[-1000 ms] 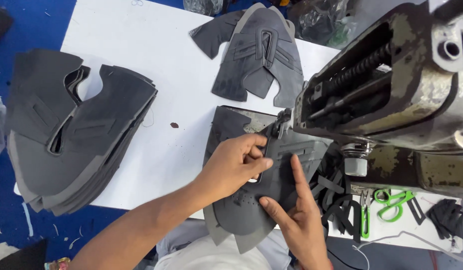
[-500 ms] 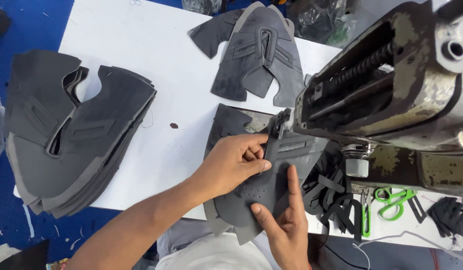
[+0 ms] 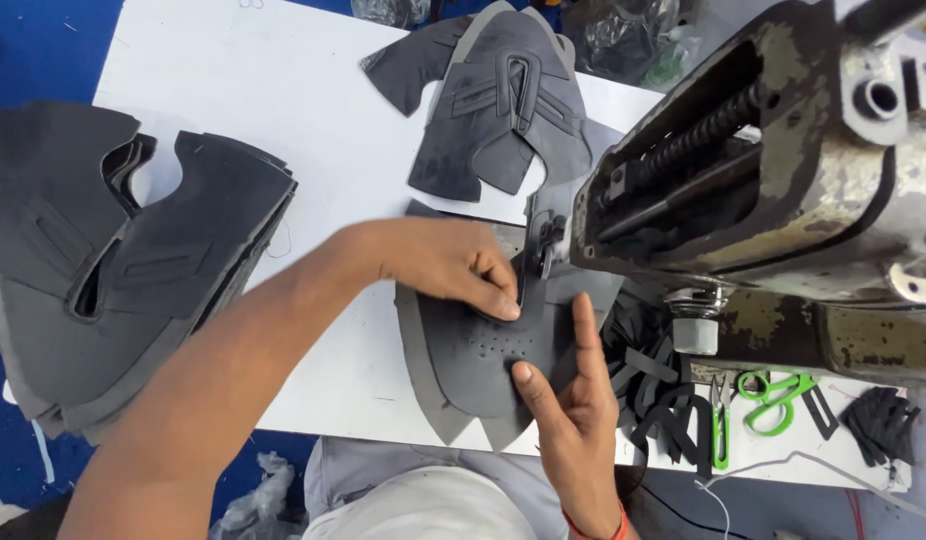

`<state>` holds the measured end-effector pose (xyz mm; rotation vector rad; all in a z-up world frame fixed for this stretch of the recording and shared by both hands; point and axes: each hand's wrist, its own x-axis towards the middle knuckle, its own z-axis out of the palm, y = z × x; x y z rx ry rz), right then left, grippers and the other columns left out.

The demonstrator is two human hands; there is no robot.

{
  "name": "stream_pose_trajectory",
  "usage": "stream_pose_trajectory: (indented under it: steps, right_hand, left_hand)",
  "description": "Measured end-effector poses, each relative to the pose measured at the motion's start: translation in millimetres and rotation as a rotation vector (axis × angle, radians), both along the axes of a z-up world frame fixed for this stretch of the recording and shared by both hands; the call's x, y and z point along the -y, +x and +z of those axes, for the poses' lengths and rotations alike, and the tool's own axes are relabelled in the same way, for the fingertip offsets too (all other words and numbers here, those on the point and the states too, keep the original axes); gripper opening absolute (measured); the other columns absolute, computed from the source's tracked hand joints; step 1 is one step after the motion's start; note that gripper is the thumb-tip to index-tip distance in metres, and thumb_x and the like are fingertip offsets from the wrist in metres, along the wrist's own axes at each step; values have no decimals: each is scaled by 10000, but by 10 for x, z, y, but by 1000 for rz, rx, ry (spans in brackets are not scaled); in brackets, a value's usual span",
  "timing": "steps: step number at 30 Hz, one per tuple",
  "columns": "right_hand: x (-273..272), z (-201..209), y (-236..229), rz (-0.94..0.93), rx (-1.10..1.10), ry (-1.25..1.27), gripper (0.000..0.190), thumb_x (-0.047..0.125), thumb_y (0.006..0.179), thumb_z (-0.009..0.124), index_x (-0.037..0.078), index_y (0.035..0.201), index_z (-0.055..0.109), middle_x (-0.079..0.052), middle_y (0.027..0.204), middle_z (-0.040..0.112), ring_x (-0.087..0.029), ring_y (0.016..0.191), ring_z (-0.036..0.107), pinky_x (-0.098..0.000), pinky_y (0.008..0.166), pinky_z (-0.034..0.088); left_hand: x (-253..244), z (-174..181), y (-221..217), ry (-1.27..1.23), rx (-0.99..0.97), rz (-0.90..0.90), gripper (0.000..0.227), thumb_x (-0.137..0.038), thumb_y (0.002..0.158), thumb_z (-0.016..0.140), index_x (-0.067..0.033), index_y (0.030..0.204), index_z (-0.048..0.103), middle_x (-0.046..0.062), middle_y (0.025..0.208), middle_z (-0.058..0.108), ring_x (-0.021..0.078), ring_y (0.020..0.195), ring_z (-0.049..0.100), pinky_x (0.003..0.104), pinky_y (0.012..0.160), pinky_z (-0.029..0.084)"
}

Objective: The person sews black rubber strips onto grey car mat parts using a sewing machine. They repeatedly pick up a part, align the strip, and guide it through the machine, then place the finished part aside.

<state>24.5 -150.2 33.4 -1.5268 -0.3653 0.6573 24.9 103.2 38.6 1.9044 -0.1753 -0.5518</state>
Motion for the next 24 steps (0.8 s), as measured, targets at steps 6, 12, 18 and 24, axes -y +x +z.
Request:
stream_pose_trajectory:
  steps: [6,12,18,24]
  right_hand:
    - [16,-250,142,14,137,-91,893,13,996,690,76,1733,190,-100,988,692,-26,678,499,-160,545,385]
    - [-181,-40,240,-30,212,-150,794,29,943,675,59,1630,279,-31,1054,688,-7,715,534,-160,568,424]
    - [-190,30,452,-58,319,-100,522,70,980,674,-19,1468,513,-15,1163,698,-26,944,624,-191,787,524]
    - [-129,124,719,-99,511,-542,324,239,967,775,-36,1084,652,-137,782,664,-160,696,525,-288,622,445]
  left_hand:
    - [-94,150,226,48,-52,-39,281,-320,818,775,-92,972,830,-12,811,796,95,688,688,276,656,526]
    - [-107,151,268,6,-53,60,274,-262,787,803,-77,986,828,1,832,810,106,701,723,275,676,565]
    - [7,-42,57,-44,129,231,272,-262,836,804,-20,960,813,69,817,786,121,710,681,294,663,523]
    - [393,-85,-158,-15,181,514,274,-280,893,766,-14,959,773,101,742,714,162,679,640,324,644,497]
